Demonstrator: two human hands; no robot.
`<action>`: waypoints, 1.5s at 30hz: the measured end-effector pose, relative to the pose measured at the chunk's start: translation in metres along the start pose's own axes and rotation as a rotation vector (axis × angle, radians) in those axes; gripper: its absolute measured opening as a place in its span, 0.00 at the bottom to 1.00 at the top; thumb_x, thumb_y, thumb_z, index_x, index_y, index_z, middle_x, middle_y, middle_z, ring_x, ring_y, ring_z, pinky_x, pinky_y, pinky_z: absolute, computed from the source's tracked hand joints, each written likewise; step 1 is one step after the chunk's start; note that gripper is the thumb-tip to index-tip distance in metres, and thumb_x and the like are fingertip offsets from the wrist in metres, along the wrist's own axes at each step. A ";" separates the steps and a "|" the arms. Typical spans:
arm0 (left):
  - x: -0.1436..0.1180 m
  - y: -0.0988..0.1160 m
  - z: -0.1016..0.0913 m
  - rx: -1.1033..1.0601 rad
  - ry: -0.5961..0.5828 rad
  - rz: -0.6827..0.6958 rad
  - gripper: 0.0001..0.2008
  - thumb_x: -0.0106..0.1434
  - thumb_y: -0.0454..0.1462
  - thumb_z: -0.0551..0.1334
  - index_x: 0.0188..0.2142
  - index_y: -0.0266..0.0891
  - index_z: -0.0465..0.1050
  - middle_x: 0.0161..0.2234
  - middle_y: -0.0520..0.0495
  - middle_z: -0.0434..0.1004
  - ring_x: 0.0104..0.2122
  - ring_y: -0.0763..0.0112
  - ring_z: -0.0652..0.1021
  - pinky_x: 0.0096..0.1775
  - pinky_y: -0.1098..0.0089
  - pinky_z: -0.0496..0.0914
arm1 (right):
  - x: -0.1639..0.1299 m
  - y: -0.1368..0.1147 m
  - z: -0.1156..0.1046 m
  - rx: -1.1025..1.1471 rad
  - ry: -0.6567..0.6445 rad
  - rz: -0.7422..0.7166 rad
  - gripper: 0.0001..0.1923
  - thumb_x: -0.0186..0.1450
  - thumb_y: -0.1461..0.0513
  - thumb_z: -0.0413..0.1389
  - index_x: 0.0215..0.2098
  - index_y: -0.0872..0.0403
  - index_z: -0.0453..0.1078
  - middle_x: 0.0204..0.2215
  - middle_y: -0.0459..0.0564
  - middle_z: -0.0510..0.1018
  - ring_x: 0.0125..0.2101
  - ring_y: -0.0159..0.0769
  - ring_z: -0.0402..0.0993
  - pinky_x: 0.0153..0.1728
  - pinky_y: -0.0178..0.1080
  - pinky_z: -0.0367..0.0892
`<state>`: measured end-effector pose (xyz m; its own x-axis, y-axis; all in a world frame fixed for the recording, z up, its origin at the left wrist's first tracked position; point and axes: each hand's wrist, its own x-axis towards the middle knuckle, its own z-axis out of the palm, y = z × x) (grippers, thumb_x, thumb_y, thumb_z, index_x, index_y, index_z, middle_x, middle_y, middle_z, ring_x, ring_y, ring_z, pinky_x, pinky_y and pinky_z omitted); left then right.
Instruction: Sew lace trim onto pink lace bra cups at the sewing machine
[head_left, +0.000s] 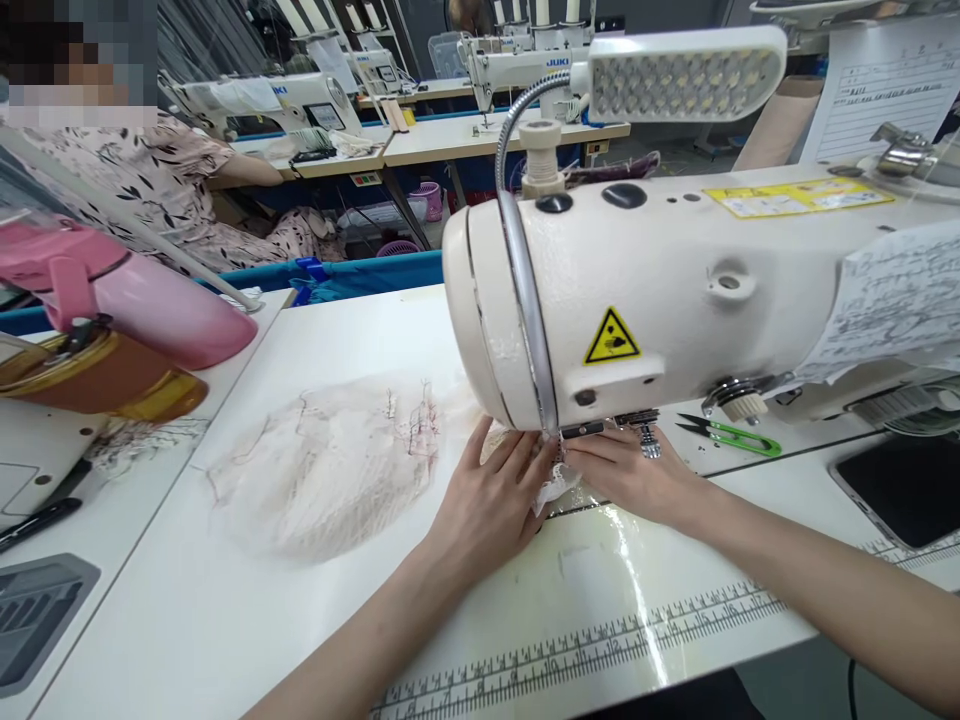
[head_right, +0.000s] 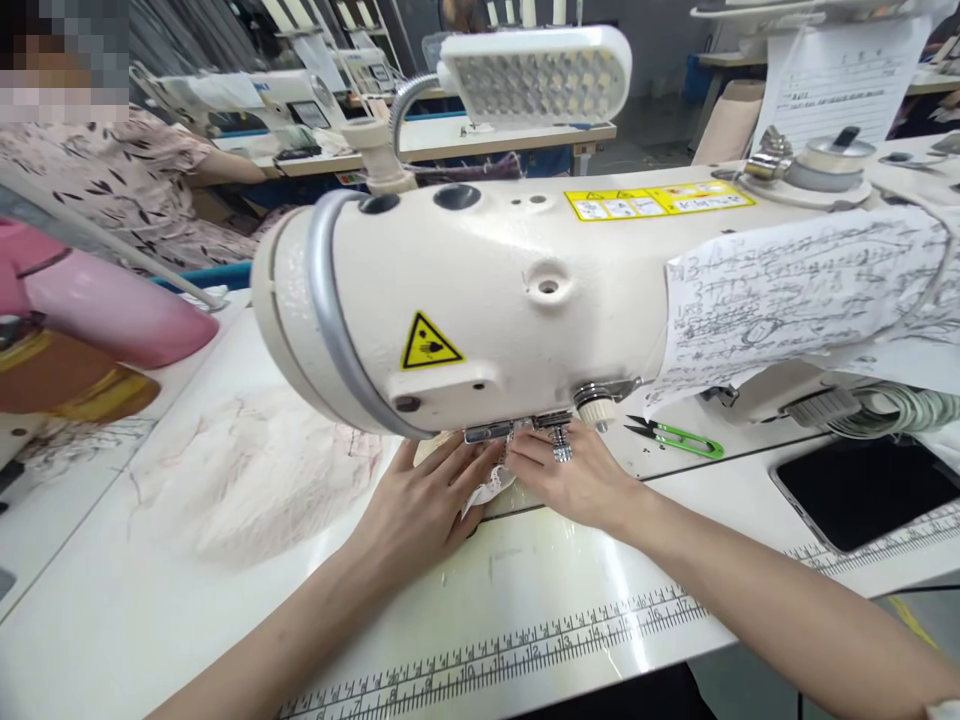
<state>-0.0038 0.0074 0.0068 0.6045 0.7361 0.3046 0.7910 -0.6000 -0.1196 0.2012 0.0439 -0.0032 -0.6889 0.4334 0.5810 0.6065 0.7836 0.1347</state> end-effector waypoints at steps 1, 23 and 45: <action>0.000 0.000 0.000 0.001 0.003 -0.001 0.22 0.63 0.37 0.53 0.56 0.34 0.66 0.49 0.39 0.75 0.50 0.53 0.74 0.58 0.46 0.55 | 0.000 0.000 -0.001 -0.006 0.003 0.004 0.12 0.62 0.71 0.50 0.39 0.53 0.70 0.36 0.42 0.79 0.34 0.31 0.71 0.33 0.39 0.56; 0.003 0.000 0.000 -0.012 -0.020 -0.070 0.21 0.62 0.35 0.55 0.56 0.39 0.66 0.44 0.42 0.78 0.48 0.53 0.75 0.58 0.42 0.52 | 0.003 0.006 -0.007 -0.028 -0.103 0.084 0.10 0.64 0.68 0.52 0.38 0.48 0.72 0.34 0.43 0.78 0.33 0.34 0.70 0.34 0.39 0.60; -0.001 -0.015 -0.003 -0.091 0.050 0.125 0.21 0.61 0.27 0.49 0.51 0.32 0.70 0.50 0.41 0.74 0.51 0.59 0.75 0.59 0.48 0.56 | -0.004 -0.001 0.009 0.000 -0.147 -0.073 0.14 0.63 0.72 0.49 0.44 0.53 0.68 0.39 0.46 0.78 0.36 0.32 0.70 0.39 0.39 0.61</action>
<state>-0.0160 0.0150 0.0110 0.6903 0.6390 0.3394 0.6969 -0.7133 -0.0743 0.1997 0.0457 -0.0129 -0.7815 0.4360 0.4462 0.5529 0.8154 0.1717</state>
